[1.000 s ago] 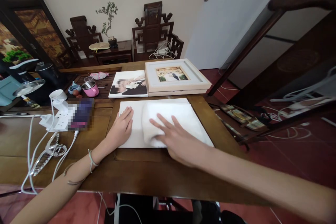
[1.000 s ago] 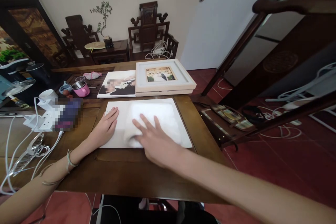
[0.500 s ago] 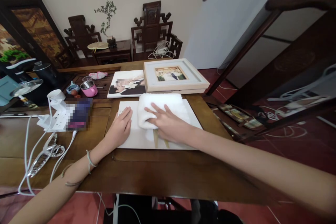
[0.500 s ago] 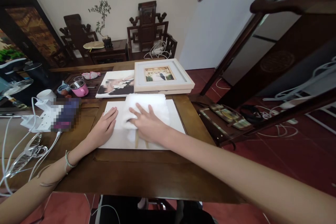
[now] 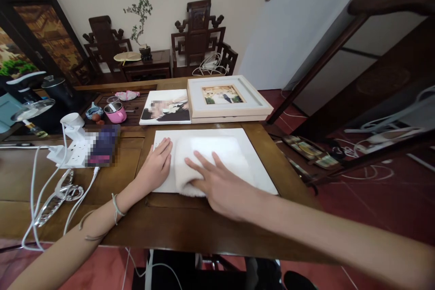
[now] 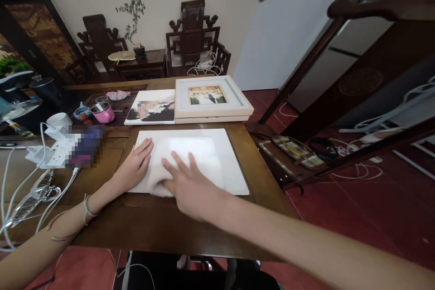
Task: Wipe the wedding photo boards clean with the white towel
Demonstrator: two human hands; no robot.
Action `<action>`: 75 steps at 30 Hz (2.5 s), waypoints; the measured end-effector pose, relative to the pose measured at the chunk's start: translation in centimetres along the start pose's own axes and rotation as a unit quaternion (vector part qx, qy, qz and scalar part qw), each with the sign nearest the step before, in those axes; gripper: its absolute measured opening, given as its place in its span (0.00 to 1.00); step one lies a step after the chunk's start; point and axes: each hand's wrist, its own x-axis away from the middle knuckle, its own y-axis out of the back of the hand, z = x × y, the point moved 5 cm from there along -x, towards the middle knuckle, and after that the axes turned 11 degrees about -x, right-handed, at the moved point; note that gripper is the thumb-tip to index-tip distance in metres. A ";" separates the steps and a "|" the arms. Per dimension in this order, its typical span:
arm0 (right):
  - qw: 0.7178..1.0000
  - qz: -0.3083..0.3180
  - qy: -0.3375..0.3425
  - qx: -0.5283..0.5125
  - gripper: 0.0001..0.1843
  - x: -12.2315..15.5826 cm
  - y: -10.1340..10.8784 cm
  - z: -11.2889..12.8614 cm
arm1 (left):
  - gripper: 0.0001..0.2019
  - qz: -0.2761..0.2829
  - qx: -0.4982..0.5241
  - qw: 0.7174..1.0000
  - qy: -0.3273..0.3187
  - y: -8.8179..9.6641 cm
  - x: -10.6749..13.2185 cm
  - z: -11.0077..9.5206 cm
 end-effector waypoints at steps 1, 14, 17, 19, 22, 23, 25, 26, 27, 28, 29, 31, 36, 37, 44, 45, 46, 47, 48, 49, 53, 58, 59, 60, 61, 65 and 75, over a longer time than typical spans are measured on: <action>1.000 -0.014 0.006 0.012 0.32 -0.8 0.5 -0.8 | 0.24 0.003 0.003 1.000 0.000 0.0 0.0 0.0; 0.998 0.021 0.042 -0.040 0.20 1.2 -1.8 4.5 | 0.24 0.015 0.045 0.999 0.002 -0.1 0.1 0.5; 0.997 0.026 0.035 -0.066 0.22 1.9 -1.9 4.6 | 0.24 0.017 0.043 0.999 0.002 0.0 0.1 0.4; 0.999 0.006 0.008 -0.053 0.22 1.2 -1.1 3.1 | 0.24 0.010 0.055 0.998 0.008 0.1 0.1 0.4; 0.999 -0.032 -0.040 -0.004 0.24 -1.2 0.5 0.6 | 0.24 -0.029 0.101 0.994 0.037 0.7 0.0 0.7; 0.998 -0.040 -0.056 0.011 0.25 -2.2 0.9 0.0 | 0.24 -0.051 0.121 0.990 0.051 1.0 0.0 0.9; 0.996 -0.046 -0.075 0.032 0.25 -3.9 1.4 -0.5 | 0.24 -0.100 0.167 0.977 0.082 1.7 0.1 1.4; 0.996 -0.047 -0.068 0.038 0.25 -4.6 1.4 -0.3 | 0.24 -0.123 0.192 0.969 0.097 1.9 0.1 1.7; 0.997 -0.046 -0.047 0.042 0.25 -5.0 1.3 0.2 | 0.24 -0.143 0.217 0.959 0.110 2.1 0.2 1.9; 0.998 -0.041 -0.015 0.045 0.25 -5.1 1.2 0.9 | 0.24 -0.157 0.240 0.950 0.120 2.2 0.3 2.1; 0.998 -0.033 0.025 0.046 0.24 -4.9 0.9 1.7 | 0.25 -0.167 0.259 0.943 0.126 2.3 0.4 2.3; 0.994 -0.007 0.097 0.042 0.23 -3.7 0.4 3.1 | 0.25 -0.176 0.282 0.934 0.129 2.4 0.4 2.3; 0.986 0.029 0.163 -0.017 0.18 0.5 0.9 3.5 | 0.24 -0.183 0.233 0.949 0.105 2.9 0.6 1.6; 0.988 0.019 0.154 -0.030 0.18 1.0 1.3 3.0 | 0.24 -0.174 0.201 0.960 0.092 2.9 0.6 1.3; 0.993 -0.072 -0.018 -0.094 0.30 -1.5 4.1 -2.9 | 0.23 -0.024 0.015 1.000 0.009 0.3 0.8 -0.1; 0.989 -0.086 -0.031 -0.117 0.30 -2.5 4.5 -3.5 | 0.23 -0.016 0.009 1.000 0.004 0.2 0.8 -0.2; 0.985 -0.097 -0.033 -0.137 0.30 -3.5 4.9 -3.8 | 0.23 -0.012 0.008 1.000 0.001 0.2 0.8 -0.3; 0.982 -0.106 -0.025 -0.153 0.29 -4.6 5.3 -4.0 | 0.23 -0.011 0.010 1.000 -0.001 0.3 0.7 -0.4; 0.980 -0.112 -0.014 -0.163 0.27 -5.7 5.7 -3.9 | 0.24 -0.012 0.014 1.000 -0.001 0.4 0.7 -0.5; 0.979 -0.112 -0.004 -0.168 0.25 -6.8 6.1 -3.8 | 0.24 -0.013 0.020 1.000 -0.002 0.6 0.6 -0.5; 0.982 -0.087 0.024 -0.164 0.16 -10.4 7.3 -2.7 | 0.23 -0.029 0.035 0.999 -0.007 0.9 0.4 -0.5; 0.984 -0.074 0.014 -0.161 0.14 -10.7 8.3 -2.9 | 0.23 -0.034 0.035 0.999 -0.006 0.6 0.5 -0.1; 0.984 -0.073 0.005 -0.162 0.14 -10.0 8.3 -3.5 | 0.23 -0.032 0.033 0.999 -0.003 0.5 0.5 0.0; 0.984 -0.072 -0.005 -0.163 0.15 -9.2 8.3 -4.1 | 0.23 -0.029 0.031 0.999 -0.001 0.4 0.6 0.0; 0.984 -0.071 -0.016 -0.165 0.16 -8.2 8.3 -4.9 | 0.23 -0.025 0.028 0.999 0.001 0.4 0.6 0.0; 0.981 -0.086 -0.070 -0.157 0.24 -3.4 7.8 -9.1 | 0.23 -0.015 0.024 1.000 0.006 0.3 0.6 -0.1; 0.990 -0.124 -0.036 -0.049 0.29 7.2 0.3 -9.8 | 0.25 -0.018 0.031 0.999 0.004 0.1 0.7 0.1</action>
